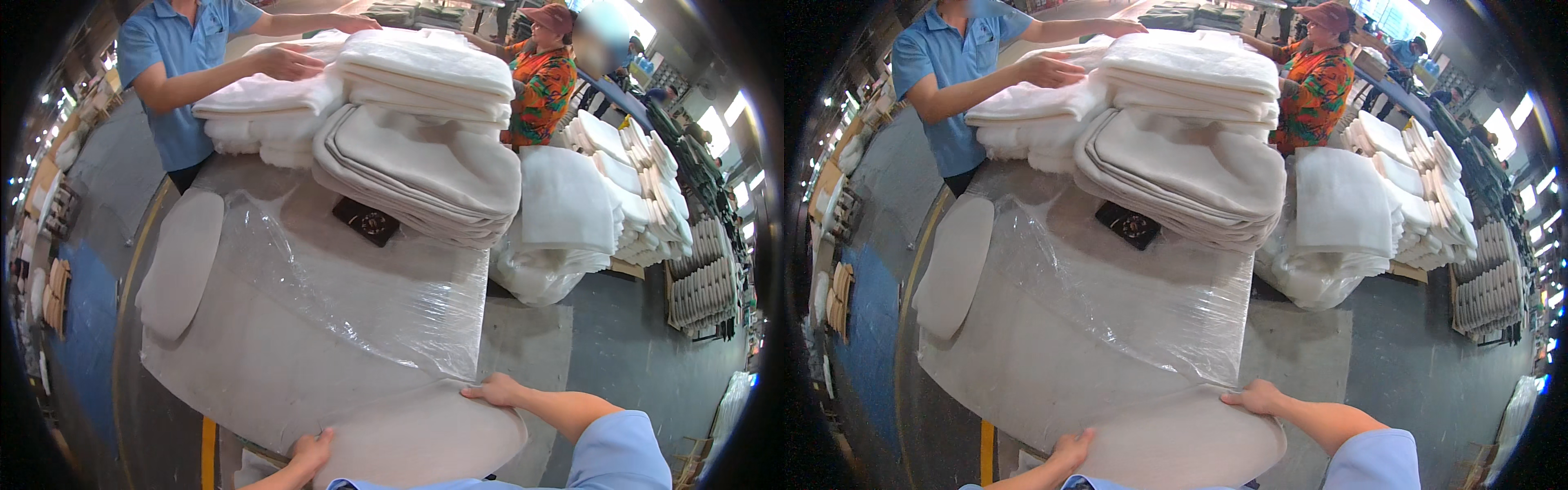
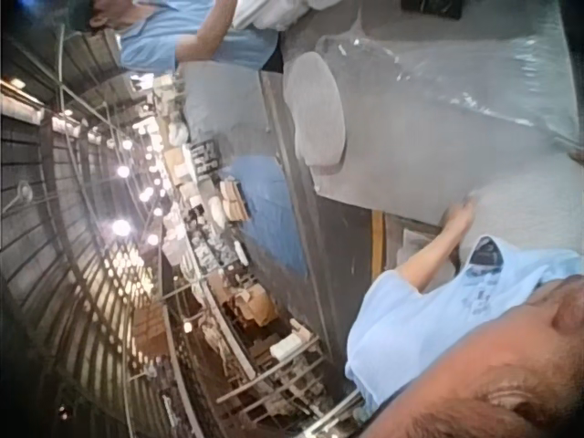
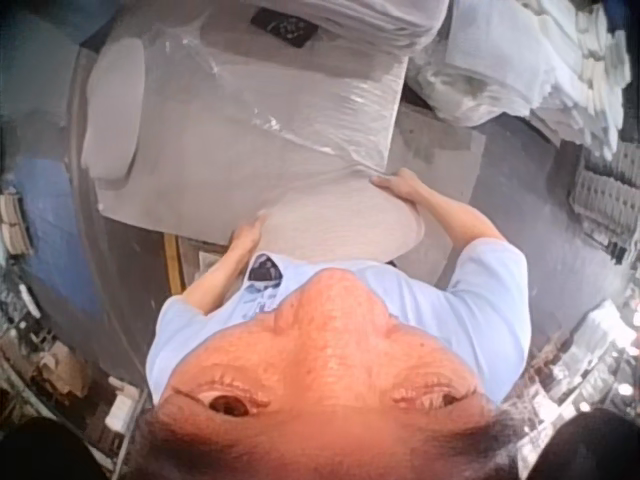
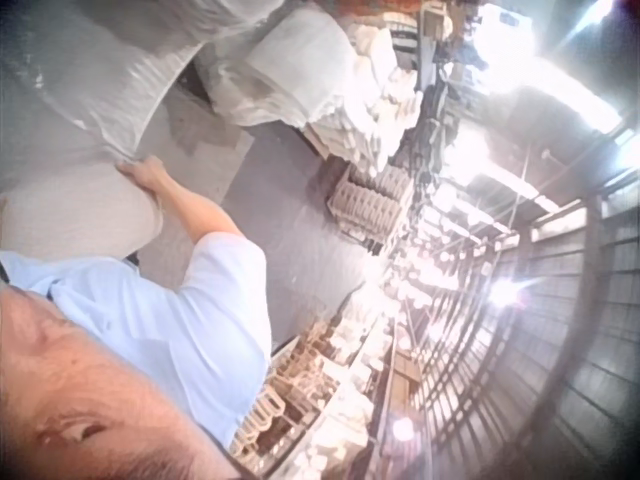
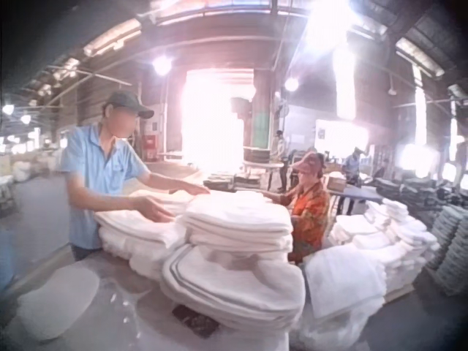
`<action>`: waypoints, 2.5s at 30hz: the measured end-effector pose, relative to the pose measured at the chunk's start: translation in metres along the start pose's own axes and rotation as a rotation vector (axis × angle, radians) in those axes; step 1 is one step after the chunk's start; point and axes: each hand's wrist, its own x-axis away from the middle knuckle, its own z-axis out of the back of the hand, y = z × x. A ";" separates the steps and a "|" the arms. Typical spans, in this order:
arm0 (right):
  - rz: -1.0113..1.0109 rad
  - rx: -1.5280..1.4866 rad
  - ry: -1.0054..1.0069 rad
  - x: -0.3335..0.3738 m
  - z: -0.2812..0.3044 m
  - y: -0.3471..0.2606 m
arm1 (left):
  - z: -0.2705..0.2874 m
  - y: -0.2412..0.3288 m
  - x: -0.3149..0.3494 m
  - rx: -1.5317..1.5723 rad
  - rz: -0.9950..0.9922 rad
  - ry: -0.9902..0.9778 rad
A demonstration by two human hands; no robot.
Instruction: The person folds white fabric pieces on a table and stacks them. They handle each piece one at a time, smoothing and aligning edges before placing them into a growing stack. Coworkers are visible nearby also folding similar items.
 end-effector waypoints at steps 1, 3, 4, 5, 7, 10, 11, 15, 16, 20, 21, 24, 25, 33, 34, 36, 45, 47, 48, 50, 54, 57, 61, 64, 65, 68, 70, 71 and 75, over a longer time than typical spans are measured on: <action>0.000 -0.005 0.005 -0.002 -0.001 0.002 | 0.000 -0.002 -0.002 -0.002 -0.019 -0.007; 0.009 -0.014 0.016 -0.004 -0.003 0.003 | 0.000 -0.006 -0.005 0.007 -0.054 -0.018; 0.015 -0.037 0.018 -0.003 -0.004 0.004 | 0.001 -0.007 -0.006 0.016 -0.070 -0.022; 0.021 -0.061 0.018 -0.002 -0.005 0.005 | -0.001 -0.009 -0.006 0.026 -0.085 -0.026; 0.054 -0.079 0.035 -0.001 -0.004 0.003 | -0.003 -0.009 -0.006 0.074 -0.117 0.025; 0.119 -0.050 0.076 -0.002 -0.008 0.006 | -0.003 -0.007 -0.006 0.069 -0.097 0.078; 0.139 -0.034 0.092 -0.006 -0.010 0.010 | -0.001 -0.007 -0.005 0.053 -0.081 0.089; 0.192 0.027 0.176 -0.025 -0.016 0.025 | 0.002 0.007 0.018 0.135 -0.097 0.115; 0.199 0.045 0.196 -0.026 -0.017 0.025 | 0.003 0.009 0.025 0.163 -0.101 0.116; 0.220 0.072 0.249 -0.027 -0.022 0.027 | 0.009 0.010 0.038 0.206 -0.143 0.093; 0.224 0.066 0.258 -0.029 -0.022 0.028 | 0.009 0.011 0.038 0.236 -0.149 0.097; 0.238 0.039 0.263 -0.030 -0.024 0.022 | 0.005 0.005 0.034 0.297 -0.155 0.095; 0.234 0.030 0.255 -0.031 -0.023 0.024 | 0.005 0.006 0.028 0.289 -0.167 0.079; 0.290 -0.061 0.254 -0.004 -0.024 0.019 | 0.007 0.000 0.023 0.197 -0.256 0.120; 0.284 -0.086 0.268 -0.003 -0.023 0.026 | 0.006 0.003 0.025 0.149 -0.268 0.122; 0.283 -0.131 0.284 -0.001 -0.024 0.034 | 0.003 0.007 0.028 0.118 -0.274 0.124; 0.278 -0.193 0.279 0.003 -0.028 0.037 | 0.006 0.002 0.037 -0.031 -0.325 0.203; 0.260 -0.188 0.282 0.001 -0.027 0.039 | 0.003 0.003 0.037 0.015 -0.338 0.210; 0.256 -0.183 0.278 -0.001 -0.027 0.037 | 0.004 0.002 0.035 0.017 -0.335 0.214; 0.279 -0.191 0.244 -0.003 -0.024 0.035 | 0.006 0.002 0.029 0.020 -0.329 0.222; 0.250 -0.157 0.243 -0.006 -0.024 0.034 | 0.008 0.003 0.024 0.033 -0.356 0.178; 0.230 -0.167 0.204 -0.009 -0.022 0.034 | 0.009 0.005 0.013 -0.002 -0.352 0.174; 0.251 -0.162 0.155 -0.002 -0.018 0.031 | 0.007 0.002 0.006 -0.014 -0.306 0.164; 0.217 -0.208 0.133 0.000 -0.017 0.029 | 0.006 -0.001 -0.004 -0.038 -0.297 0.155; 0.220 -0.213 0.144 0.001 -0.018 0.028 | 0.006 -0.002 -0.007 -0.046 -0.297 0.153; 0.188 -0.221 0.143 0.002 -0.016 0.026 | 0.004 -0.004 -0.014 -0.073 -0.336 0.143; 0.153 -0.221 0.112 0.004 -0.013 0.023 | 0.004 -0.005 -0.017 -0.070 -0.319 0.127; 0.130 -0.221 0.087 0.005 -0.013 0.021 | 0.003 -0.005 -0.019 -0.069 -0.309 0.119; 0.099 -0.260 0.065 0.006 -0.011 0.018 | 0.001 -0.006 -0.026 -0.094 -0.260 0.174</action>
